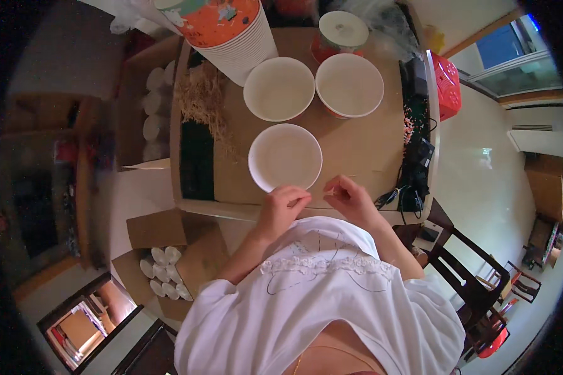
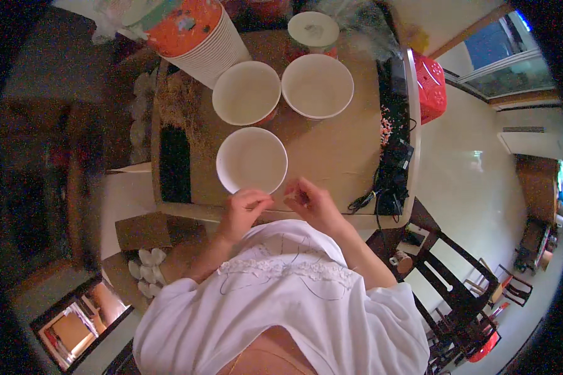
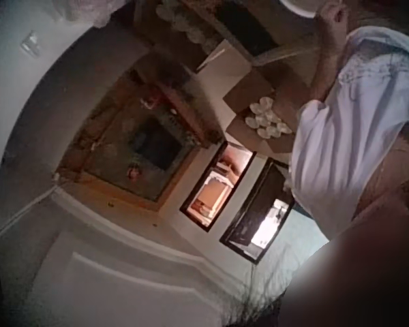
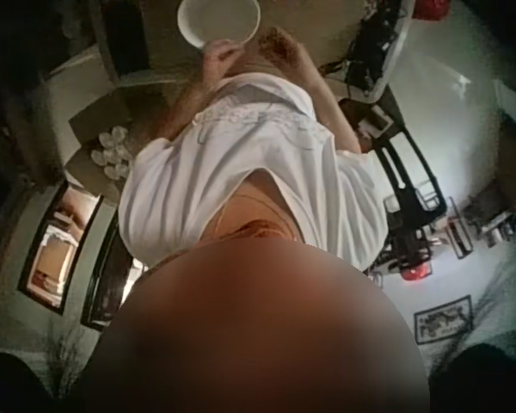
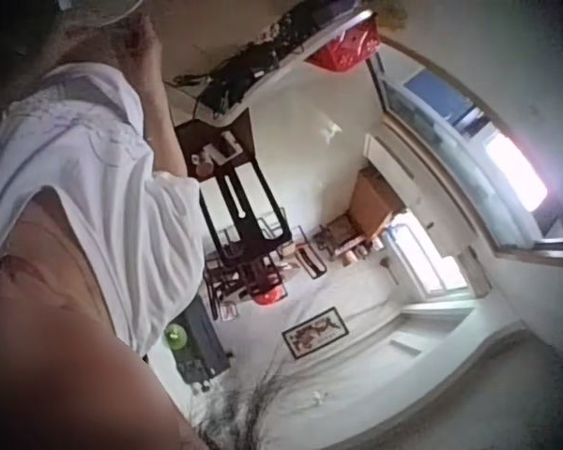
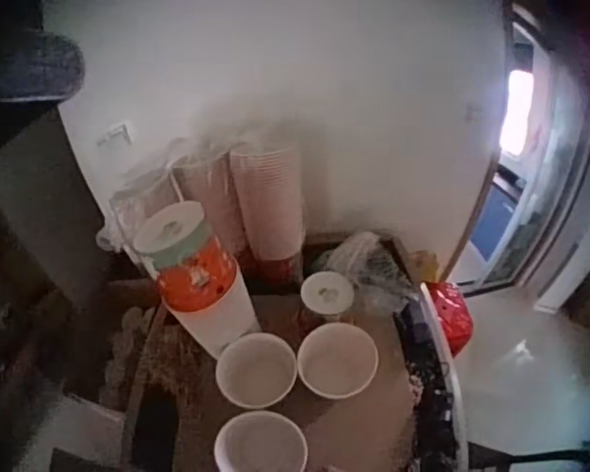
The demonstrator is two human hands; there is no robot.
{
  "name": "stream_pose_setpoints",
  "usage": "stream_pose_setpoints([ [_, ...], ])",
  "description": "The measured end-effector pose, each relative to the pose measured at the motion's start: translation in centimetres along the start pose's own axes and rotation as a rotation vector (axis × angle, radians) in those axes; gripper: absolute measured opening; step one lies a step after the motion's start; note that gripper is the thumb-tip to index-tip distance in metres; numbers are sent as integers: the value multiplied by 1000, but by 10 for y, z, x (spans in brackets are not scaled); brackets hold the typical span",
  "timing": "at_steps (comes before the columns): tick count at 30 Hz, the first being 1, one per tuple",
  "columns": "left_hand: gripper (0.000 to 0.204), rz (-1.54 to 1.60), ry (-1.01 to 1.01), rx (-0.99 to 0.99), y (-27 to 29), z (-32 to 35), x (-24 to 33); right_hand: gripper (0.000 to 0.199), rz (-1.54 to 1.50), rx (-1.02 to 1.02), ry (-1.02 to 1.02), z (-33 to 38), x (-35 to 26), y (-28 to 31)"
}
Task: The recorder is unpacking stacks of paper bowls from plastic sleeves and preparing them for packaging, including tying strings.
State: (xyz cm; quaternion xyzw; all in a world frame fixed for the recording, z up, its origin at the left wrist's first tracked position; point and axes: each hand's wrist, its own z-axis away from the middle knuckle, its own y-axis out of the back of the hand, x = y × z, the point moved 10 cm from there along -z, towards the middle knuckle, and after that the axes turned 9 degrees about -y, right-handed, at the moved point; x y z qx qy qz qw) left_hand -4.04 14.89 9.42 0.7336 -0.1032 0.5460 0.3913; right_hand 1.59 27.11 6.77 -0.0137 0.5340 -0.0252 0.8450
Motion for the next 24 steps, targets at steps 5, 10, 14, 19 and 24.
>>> stream_pose_setpoints([
  [5, 11, 159, 146, 37, 0, 0, -21, 6, 139, 109, 1, 0, -4, 9],
  [10, 24, 651, 560, 42, -32, 11, -44, 6, 56, 166, 40, 1, -1, 14],
  [14, 26, 692, 609, -40, -51, 13, -49, 6, 39, 162, 77, 3, -6, 13],
  [19, 20, 748, 484, -64, -53, 5, -44, 7, 132, 185, 50, 2, 3, 13],
  [24, 11, 743, 512, -29, -51, 6, -47, 9, 73, 208, -2, -2, 6, 14],
])
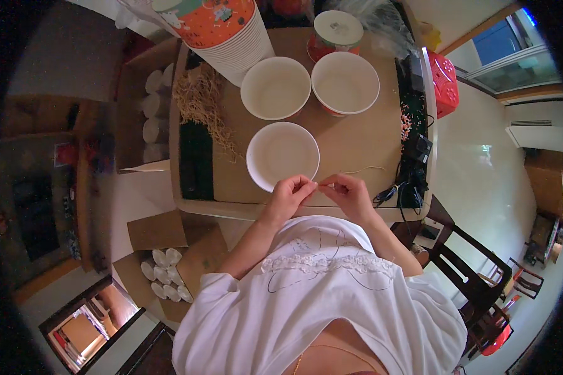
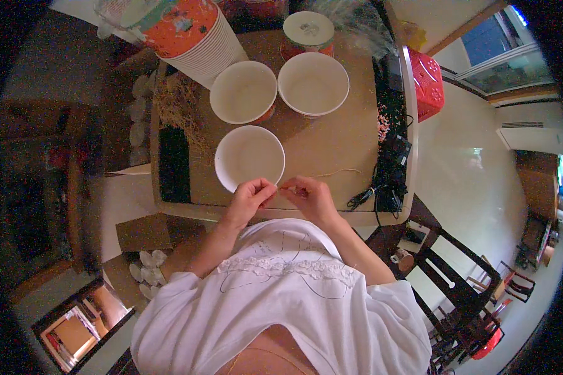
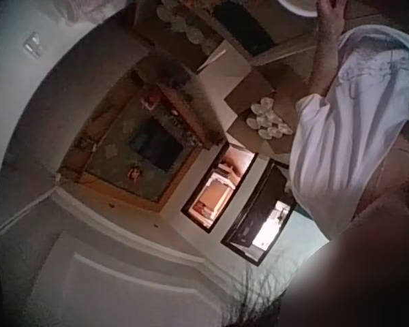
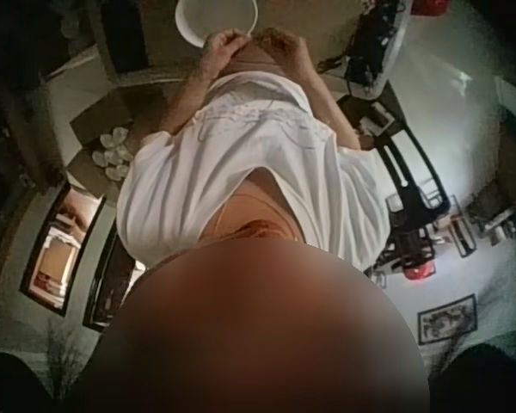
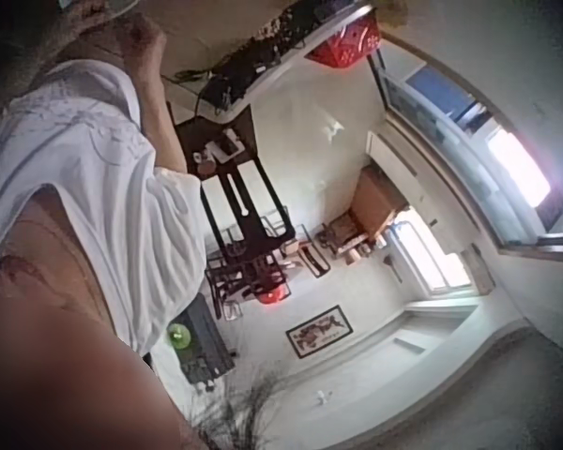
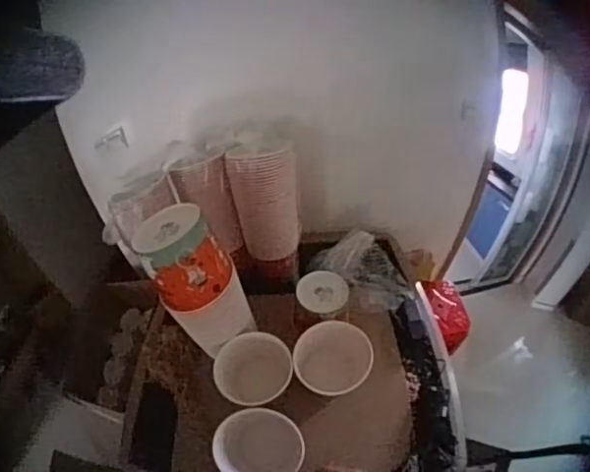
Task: The recorder is unpacking stacks of paper bowls from plastic sleeves and preparing them for packaging, including tying strings.
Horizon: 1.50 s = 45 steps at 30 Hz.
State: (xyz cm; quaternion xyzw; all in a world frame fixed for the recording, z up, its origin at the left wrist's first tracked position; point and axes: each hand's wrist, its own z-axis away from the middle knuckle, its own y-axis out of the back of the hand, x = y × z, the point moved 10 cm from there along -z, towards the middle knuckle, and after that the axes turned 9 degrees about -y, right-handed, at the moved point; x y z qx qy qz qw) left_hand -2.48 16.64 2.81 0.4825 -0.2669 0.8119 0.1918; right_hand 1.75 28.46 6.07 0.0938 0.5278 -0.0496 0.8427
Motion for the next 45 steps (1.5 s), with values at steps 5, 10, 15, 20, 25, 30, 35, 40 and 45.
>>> stream_pose_setpoints([
  [5, 7, -36, -4, 35, 5, -4, 2, 8, 89, 32, -3, 0, -2, 1],
  [10, 15, -572, -464, 179, 6, -17, 35, 10, -126, 161, -26, -17, 49, 18],
  [15, 23, -1028, -596, 237, 0, -32, 31, 15, -290, 203, -67, -44, 67, 21],
  [20, 16, -715, -358, 281, 21, -20, 38, 14, -312, 183, 84, -49, 36, 3],
  [25, 18, -530, -253, 240, 29, -18, 44, 11, -311, 250, 195, -39, 7, -3],
  [30, 19, -455, -262, 228, 22, -18, 49, 11, -170, 317, 269, -34, -6, -2],
  [35, 21, -461, -243, 211, 21, -20, 45, 11, -168, 338, 246, -33, -5, 1],
  [40, 20, -365, -236, 194, 21, -26, 29, 11, -94, 343, 264, -34, -3, 2],
  [45, 19, -605, -328, 185, 14, -30, 32, 13, -49, 303, 237, -35, 1, 4],
])
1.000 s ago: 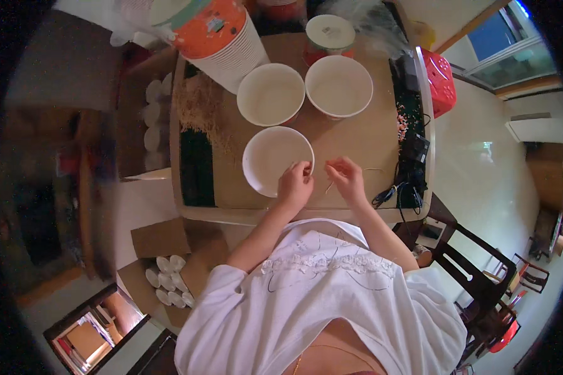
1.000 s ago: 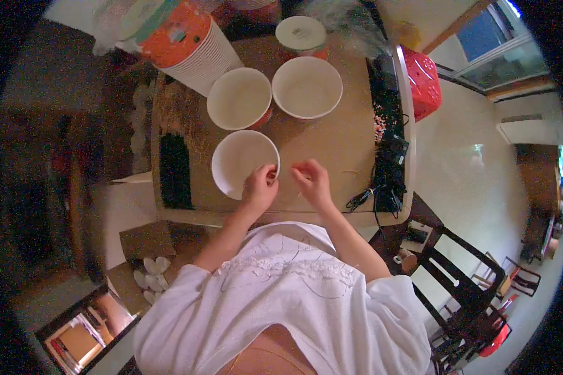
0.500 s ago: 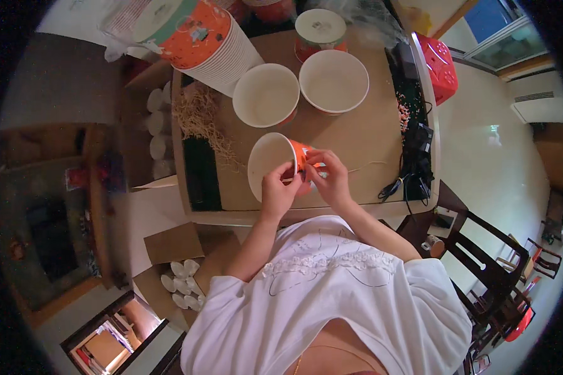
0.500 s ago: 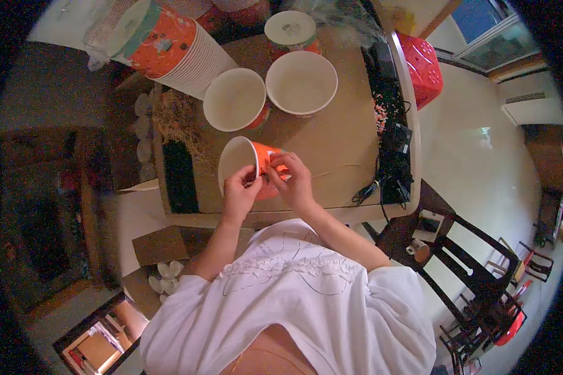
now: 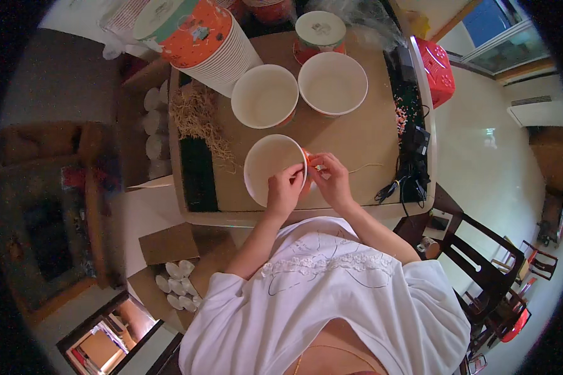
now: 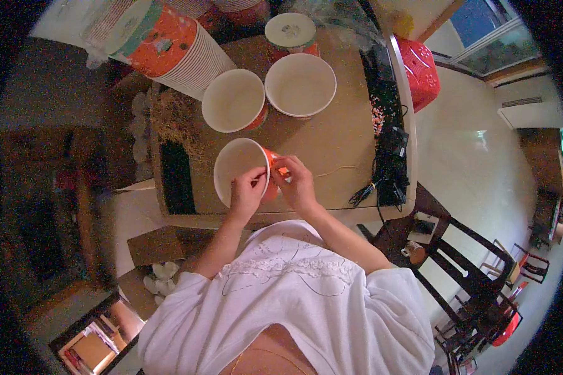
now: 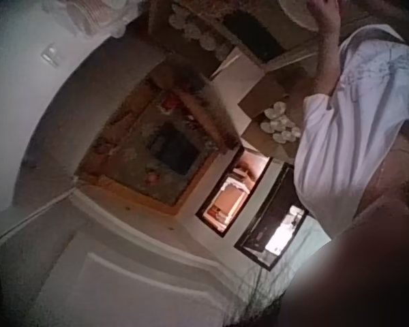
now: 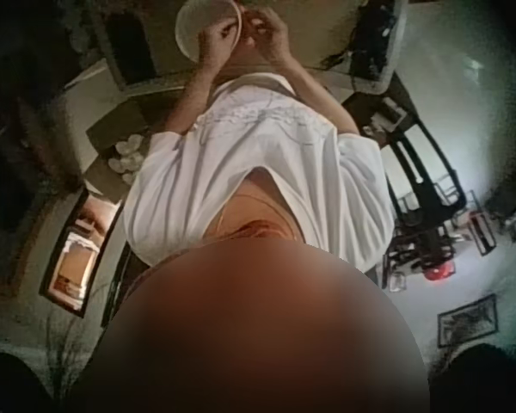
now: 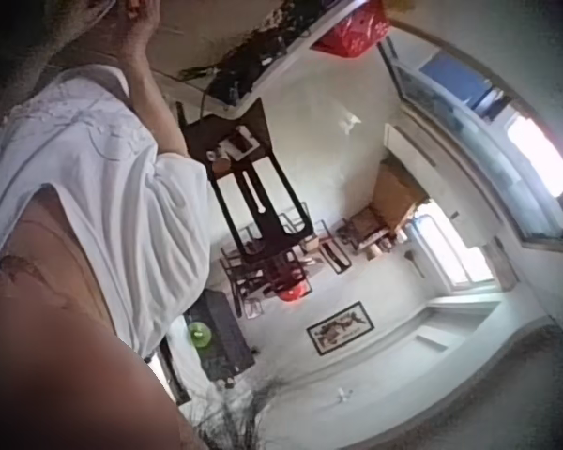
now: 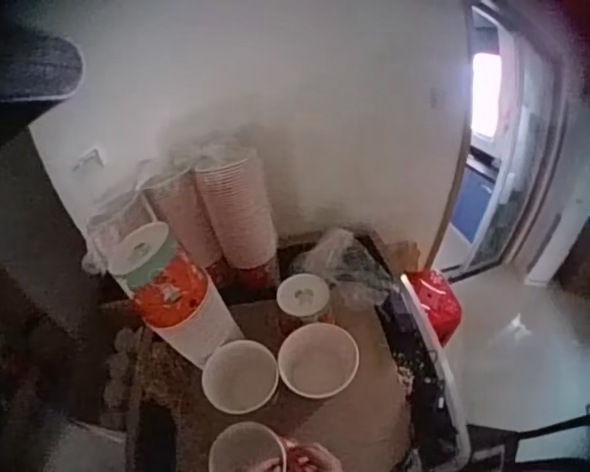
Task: The recorder is unpacking stacks of paper bowls from plastic sleeves and preparing them for packaging, including tying strings.
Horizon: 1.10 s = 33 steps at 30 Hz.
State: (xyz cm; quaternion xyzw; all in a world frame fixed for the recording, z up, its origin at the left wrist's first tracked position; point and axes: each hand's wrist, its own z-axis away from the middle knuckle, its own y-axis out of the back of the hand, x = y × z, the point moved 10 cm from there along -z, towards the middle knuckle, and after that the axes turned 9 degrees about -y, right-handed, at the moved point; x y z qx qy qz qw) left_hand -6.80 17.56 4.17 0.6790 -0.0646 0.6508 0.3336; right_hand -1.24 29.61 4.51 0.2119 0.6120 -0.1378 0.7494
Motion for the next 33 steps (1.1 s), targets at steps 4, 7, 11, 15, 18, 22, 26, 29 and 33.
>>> stream_pose_setpoints([
  [4, 11, -179, -127, -22, -9, -7, 5, 13, -8, 4, -31, -1, 19, 4],
  [7, 10, -176, -146, -33, -19, -13, -8, 14, 0, 0, -126, 0, 35, 7],
  [11, 15, -64, 14, 18, -22, -17, -36, 21, 264, -85, -148, 20, 14, 5],
  [15, 16, 508, 503, -123, -57, -8, -83, 22, 481, -305, 151, 46, -27, -30],
  [18, 24, 872, 774, -187, -77, 7, -82, 20, 670, -540, 130, 57, -43, -47],
  [22, 19, 644, 569, -172, -60, 1, -79, 14, 578, -333, 186, -3, -70, -15],
  [26, 10, 244, -5, -81, -48, -11, -76, 12, 759, -443, 322, -33, -38, -25],
  [29, 9, 408, 151, 19, -39, -7, -93, 13, 786, -546, 224, -33, -22, -25],
  [33, 10, 670, 542, -124, -53, 8, -99, 16, 562, -583, 85, 2, -30, -22],
])
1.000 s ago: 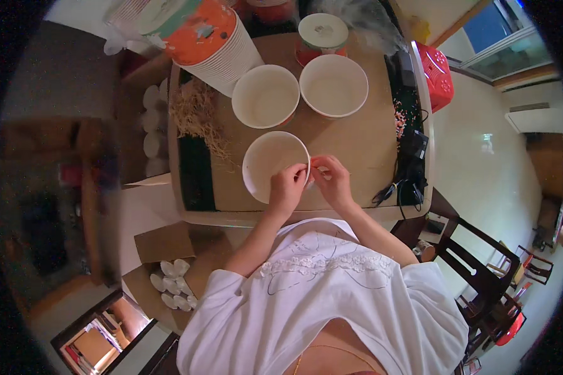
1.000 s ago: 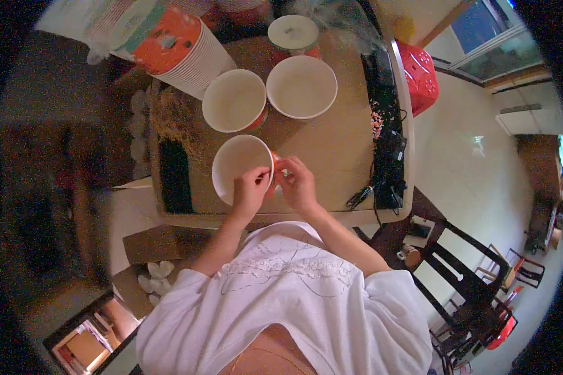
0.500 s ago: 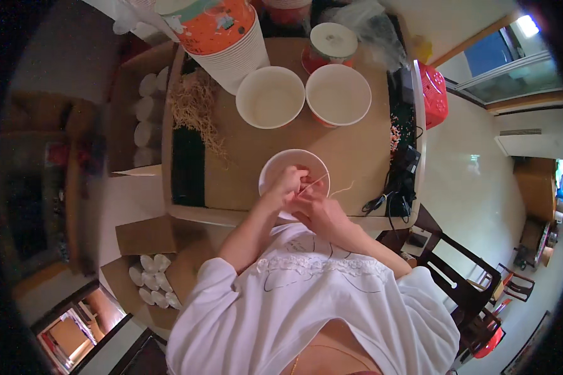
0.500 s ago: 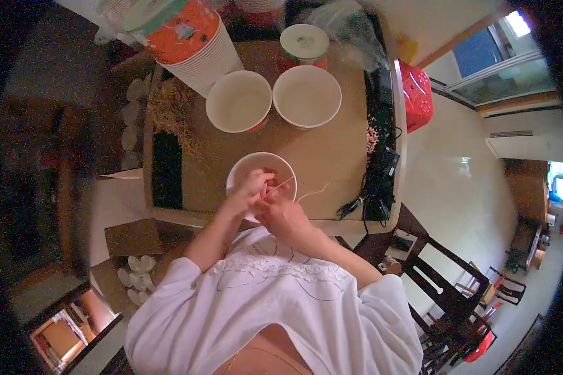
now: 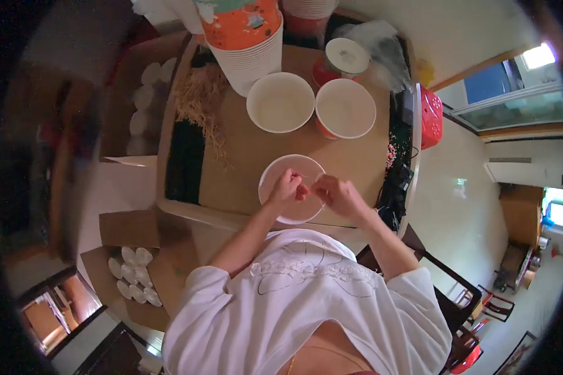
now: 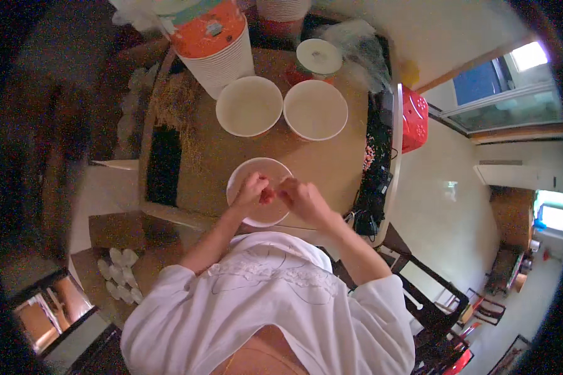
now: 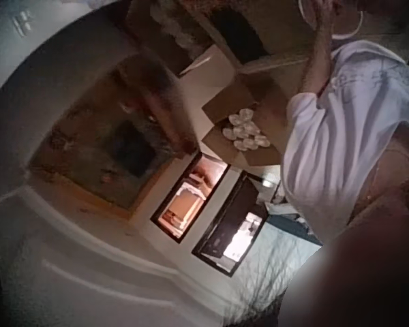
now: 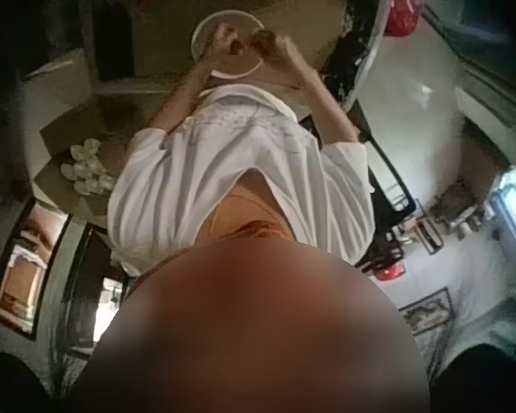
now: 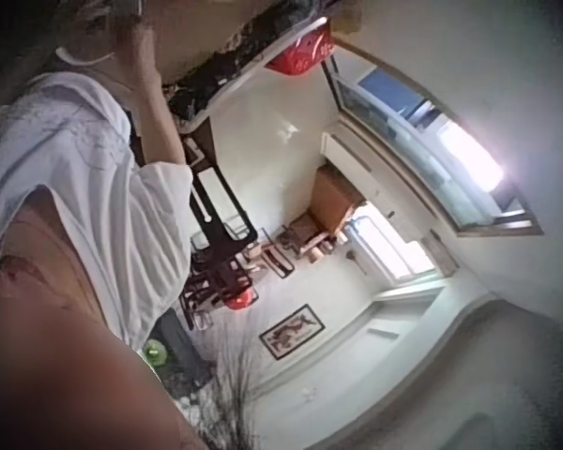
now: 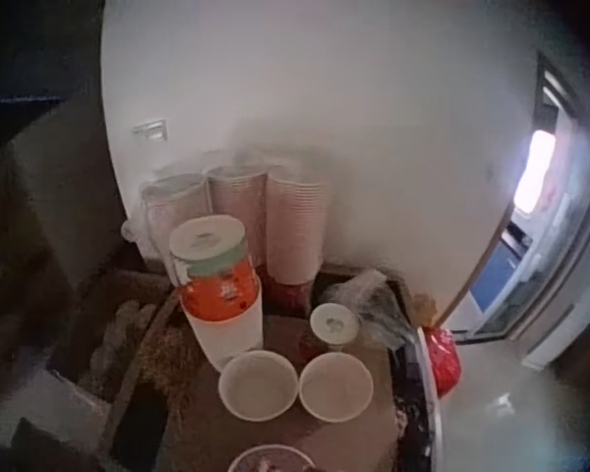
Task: The recorder is unpacking stacks of paper bowls from plastic sleeves and preparing them for packaging, including tying strings.
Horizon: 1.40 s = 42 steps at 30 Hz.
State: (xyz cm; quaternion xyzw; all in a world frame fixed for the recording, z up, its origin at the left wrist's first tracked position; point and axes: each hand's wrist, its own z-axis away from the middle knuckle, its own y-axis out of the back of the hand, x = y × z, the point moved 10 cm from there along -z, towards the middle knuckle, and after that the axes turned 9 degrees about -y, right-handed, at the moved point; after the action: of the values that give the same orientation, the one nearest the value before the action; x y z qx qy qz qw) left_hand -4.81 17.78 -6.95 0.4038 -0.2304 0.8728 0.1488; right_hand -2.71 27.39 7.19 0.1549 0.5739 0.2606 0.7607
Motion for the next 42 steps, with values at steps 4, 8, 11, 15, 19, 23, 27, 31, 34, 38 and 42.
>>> stream_pose_setpoints([
  [4, 14, 248, 147, 2, -24, 17, 7, 19, 82, -29, 198, 38, -31, -55],
  [8, 20, 471, 311, -303, -28, -5, -45, 22, 305, -390, 137, 57, -73, -76],
  [11, 18, 253, 69, -208, -32, -2, -20, 22, 199, -271, 27, 31, -52, -30],
  [15, 15, -220, -325, -58, -19, 8, 13, 21, 175, 2, 131, -24, -18, 0],
  [19, 12, -570, -632, 93, -7, 30, 33, 15, 439, -79, 26, -36, 8, -19],
  [23, 17, -536, -593, 141, 2, 29, 35, 11, 473, -132, -28, -39, 17, -26],
  [27, 24, -488, -605, 91, -8, 39, 62, 8, 359, -37, 68, -39, 10, -20],
  [31, 15, -719, -929, -41, -27, 60, 98, 7, 97, 55, 26, -40, 15, -8],
  [34, 9, -767, -911, 13, -24, 61, 97, 8, -49, 75, -66, -43, 27, -7],
  [38, 16, -968, -907, 13, -30, 61, 95, 10, -68, 122, -27, -44, 21, -2],
  [42, 14, -1186, -1016, 96, -39, 61, 100, 10, 38, 89, -35, -48, 21, -2],
])
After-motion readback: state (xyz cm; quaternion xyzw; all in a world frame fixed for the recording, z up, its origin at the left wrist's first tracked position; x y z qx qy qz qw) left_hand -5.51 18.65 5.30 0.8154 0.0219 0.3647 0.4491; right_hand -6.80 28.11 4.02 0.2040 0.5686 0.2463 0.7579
